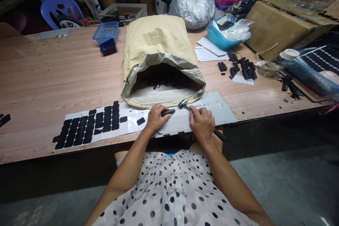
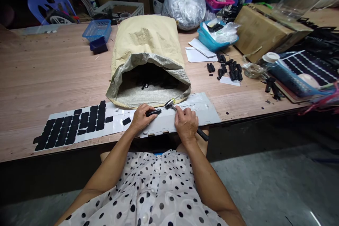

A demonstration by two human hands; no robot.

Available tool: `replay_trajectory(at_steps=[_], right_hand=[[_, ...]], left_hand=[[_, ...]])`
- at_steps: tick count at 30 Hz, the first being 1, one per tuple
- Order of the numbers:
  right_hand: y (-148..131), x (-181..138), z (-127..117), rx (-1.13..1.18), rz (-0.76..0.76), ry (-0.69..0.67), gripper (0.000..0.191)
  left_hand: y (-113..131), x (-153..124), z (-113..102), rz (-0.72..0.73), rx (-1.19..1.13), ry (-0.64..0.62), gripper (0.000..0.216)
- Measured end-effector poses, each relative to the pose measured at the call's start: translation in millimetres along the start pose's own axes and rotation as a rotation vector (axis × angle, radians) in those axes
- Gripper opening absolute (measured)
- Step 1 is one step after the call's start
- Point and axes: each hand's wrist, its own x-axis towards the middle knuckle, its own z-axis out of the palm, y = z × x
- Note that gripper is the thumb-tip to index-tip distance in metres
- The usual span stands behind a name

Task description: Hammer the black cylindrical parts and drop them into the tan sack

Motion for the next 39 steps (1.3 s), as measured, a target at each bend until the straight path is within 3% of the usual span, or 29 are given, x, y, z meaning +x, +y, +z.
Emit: replay_trajectory(at_steps=[21,25,28,33,36,39], right_hand=[[2.3,1.1,-0.7,0.028,0.017,-0.048,0.03],[2.4,1.2,-0.5,0.021,0.012,-0.046,0.029],[3.6,0.7,0.9,0.024,0.001,-0.024,0.029],[6.0,-0.5,3.8,0.044,-0.013,0.007,0.028],[6.2,-0.7,3.6,0.045,-0.012,0.01,0.028],[6.0,-0.8,2.5,0.034,-0.014,0.006,0.029]], left_hand=[[1.6,1.4,-1.4,-0.01,-0.037,-0.03,0.013],[0.1,1.5,-2.0,-0.015,-0.139,-0.005,0.007],[0.0,4.7,-7.6,-0.124,-0.393,0.039,0.012],[7.7,12.3,-26.8,-0.534,-0.926,0.067,0.016],[14.9,12.1,-32.9,-0.677,-1.097,0.023,0.013],[18.3,9.1,-31.8,-0.728,-1.163,-0.002,0.013]])
